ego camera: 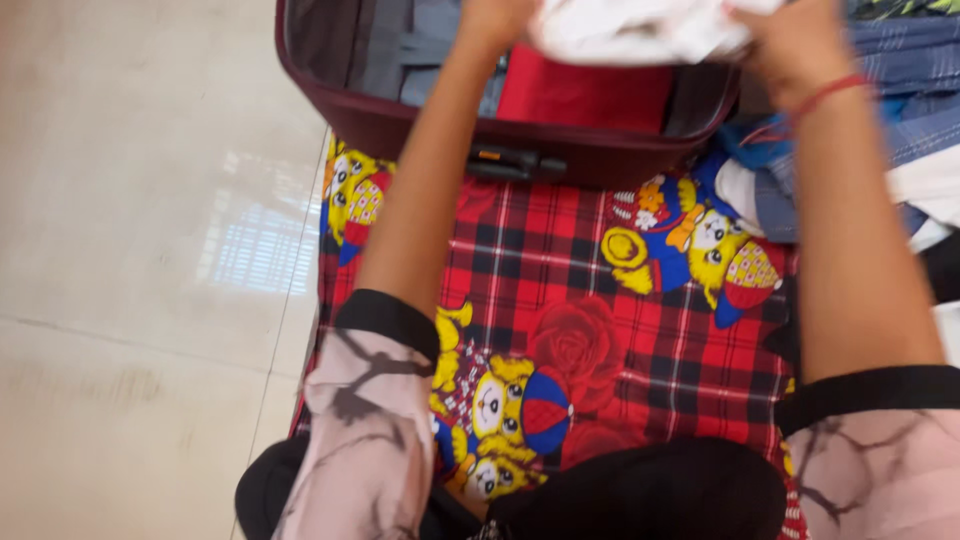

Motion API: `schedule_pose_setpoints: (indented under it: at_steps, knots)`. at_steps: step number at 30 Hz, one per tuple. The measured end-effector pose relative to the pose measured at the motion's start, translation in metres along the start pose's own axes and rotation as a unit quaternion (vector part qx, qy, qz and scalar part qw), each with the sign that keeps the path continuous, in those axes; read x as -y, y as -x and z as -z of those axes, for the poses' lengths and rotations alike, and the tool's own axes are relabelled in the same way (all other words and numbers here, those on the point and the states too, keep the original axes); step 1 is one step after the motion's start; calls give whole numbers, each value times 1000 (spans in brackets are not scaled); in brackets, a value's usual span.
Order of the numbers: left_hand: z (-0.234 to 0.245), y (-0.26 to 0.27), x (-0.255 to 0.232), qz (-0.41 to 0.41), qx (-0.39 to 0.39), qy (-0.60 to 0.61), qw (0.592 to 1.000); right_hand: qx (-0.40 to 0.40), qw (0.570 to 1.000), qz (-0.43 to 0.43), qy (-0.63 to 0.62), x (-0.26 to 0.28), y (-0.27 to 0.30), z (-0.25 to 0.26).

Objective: The person folds clothes including red leggings, a white sweatshirt, a black garment, and a light blue t-shirt on a bed and places them into an open suitcase.

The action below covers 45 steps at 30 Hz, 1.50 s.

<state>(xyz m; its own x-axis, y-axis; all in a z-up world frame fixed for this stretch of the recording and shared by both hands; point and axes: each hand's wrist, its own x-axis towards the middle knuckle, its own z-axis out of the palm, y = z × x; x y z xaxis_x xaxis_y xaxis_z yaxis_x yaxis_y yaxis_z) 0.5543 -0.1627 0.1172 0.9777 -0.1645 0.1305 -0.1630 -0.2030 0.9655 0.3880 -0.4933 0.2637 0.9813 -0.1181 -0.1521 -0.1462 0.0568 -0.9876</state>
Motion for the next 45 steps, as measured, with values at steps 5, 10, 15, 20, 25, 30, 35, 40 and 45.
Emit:
schedule_pose_setpoints:
  at_steps: [5,10,15,20,25,30,35,40,45]
  knots:
    - [-23,46,27,129,54,-286,948,54,844,128,519,-93,-19,-8]
    - [-21,80,-25,292,186,-403,847,65,747,55,659,-104,-7,-21]
    - [-12,97,-71,327,252,-459,787,-11,651,58,757,-95,5,-43]
    - [-3,132,-106,191,162,-502,828,30,679,91,728,-82,26,-42]
    - [50,271,-125,-213,-89,-376,898,-218,704,356,575,-45,146,39]
    - [80,443,-103,-17,72,-355,932,-441,604,363,556,-14,238,154]
    - [69,540,-68,84,101,-204,970,-440,794,165,386,-36,245,230]
    - [56,547,-58,149,83,-77,982,-337,841,263,332,-40,290,197]
    - [16,541,-89,233,102,162,953,-125,907,236,327,-43,400,39]
